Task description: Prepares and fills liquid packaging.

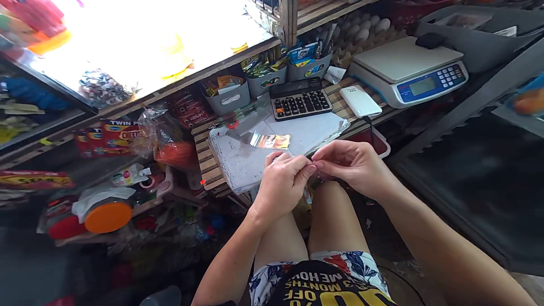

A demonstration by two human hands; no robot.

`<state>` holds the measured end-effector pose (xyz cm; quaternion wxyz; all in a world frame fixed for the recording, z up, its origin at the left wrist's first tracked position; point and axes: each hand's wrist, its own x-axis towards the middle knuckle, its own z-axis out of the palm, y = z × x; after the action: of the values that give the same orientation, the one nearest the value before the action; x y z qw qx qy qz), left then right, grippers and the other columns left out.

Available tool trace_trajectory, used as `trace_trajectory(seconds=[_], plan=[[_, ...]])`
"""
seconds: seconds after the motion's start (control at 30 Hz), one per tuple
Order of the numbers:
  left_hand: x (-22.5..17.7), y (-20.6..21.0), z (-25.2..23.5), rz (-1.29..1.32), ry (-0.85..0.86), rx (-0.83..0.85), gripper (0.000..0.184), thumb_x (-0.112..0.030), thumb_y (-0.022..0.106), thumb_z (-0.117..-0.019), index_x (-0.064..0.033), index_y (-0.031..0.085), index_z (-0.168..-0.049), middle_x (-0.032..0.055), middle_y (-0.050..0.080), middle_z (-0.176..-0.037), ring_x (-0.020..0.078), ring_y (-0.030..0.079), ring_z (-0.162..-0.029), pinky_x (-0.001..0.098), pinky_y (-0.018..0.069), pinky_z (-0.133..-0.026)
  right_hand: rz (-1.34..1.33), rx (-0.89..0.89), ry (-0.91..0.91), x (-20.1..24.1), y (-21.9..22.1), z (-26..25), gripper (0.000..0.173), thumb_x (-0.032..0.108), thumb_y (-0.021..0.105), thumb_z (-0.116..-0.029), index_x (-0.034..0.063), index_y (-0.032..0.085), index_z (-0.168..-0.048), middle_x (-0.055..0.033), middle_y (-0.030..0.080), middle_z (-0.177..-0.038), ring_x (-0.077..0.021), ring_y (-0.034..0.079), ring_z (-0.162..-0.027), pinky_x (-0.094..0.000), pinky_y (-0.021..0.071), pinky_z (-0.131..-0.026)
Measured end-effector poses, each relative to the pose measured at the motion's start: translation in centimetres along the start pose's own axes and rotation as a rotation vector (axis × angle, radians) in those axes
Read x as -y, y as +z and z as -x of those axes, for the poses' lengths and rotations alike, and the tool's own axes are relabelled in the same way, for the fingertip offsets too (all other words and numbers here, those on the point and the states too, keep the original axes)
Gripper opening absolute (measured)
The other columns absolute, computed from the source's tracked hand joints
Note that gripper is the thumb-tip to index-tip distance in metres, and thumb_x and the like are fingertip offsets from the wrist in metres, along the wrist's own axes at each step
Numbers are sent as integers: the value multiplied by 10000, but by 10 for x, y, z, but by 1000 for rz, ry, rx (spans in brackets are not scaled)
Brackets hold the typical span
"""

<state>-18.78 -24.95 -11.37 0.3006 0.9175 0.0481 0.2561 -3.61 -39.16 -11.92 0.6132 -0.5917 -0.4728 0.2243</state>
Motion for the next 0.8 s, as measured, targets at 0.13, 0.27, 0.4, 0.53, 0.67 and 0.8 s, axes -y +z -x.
trace_trajectory(seconds=[0.13,0.27,0.4,0.53,0.67,0.8], plan=[[-1,1,1,23,1,10,231,-240,586,-1041,-106,740,-933,-50,671,-780,50,623,-797,422,387,-1065,128,-131,-21,3,6,2,134,198,681,-975,113,695,-873,64,674,-664,-7,629,-539,-158,541,-500],[-4,5,0,65,-4,-25,228,-219,582,-1042,-99,745,-936,-48,688,-794,46,630,-798,418,398,-1066,83,-144,-1,-1,1,1,578,586,326,-1071,132,683,-1095,45,709,-882,-74,708,-786,-267,620,-685],[0,5,-1,60,-29,-82,204,-201,600,-1030,-102,741,-922,-57,679,-774,41,627,-784,414,419,-1051,-44,-98,8,0,-1,5,263,245,747,-909,120,702,-1136,1,728,-968,-115,718,-861,-266,629,-749],[-2,10,-2,147,-33,-71,212,-228,623,-1024,-92,750,-924,-54,698,-786,33,640,-795,413,415,-1075,31,-274,-88,-6,6,5,147,237,688,-969,153,681,-848,82,662,-703,-6,621,-604,-169,535,-564],[-5,19,-6,241,-60,-172,175,-155,617,-1012,-75,734,-910,-49,686,-764,25,630,-753,397,439,-1037,-253,-118,60,-11,12,3,629,625,639,-922,199,546,-1376,32,651,-1226,-123,659,-1093,-328,577,-928],[-1,28,-9,277,-86,-172,151,-163,641,-1005,-71,746,-949,-38,714,-820,53,659,-814,378,482,-989,-615,-411,100,-17,34,4,149,39,669,-952,80,765,-1058,-41,746,-970,-119,707,-915,-295,591,-884]])
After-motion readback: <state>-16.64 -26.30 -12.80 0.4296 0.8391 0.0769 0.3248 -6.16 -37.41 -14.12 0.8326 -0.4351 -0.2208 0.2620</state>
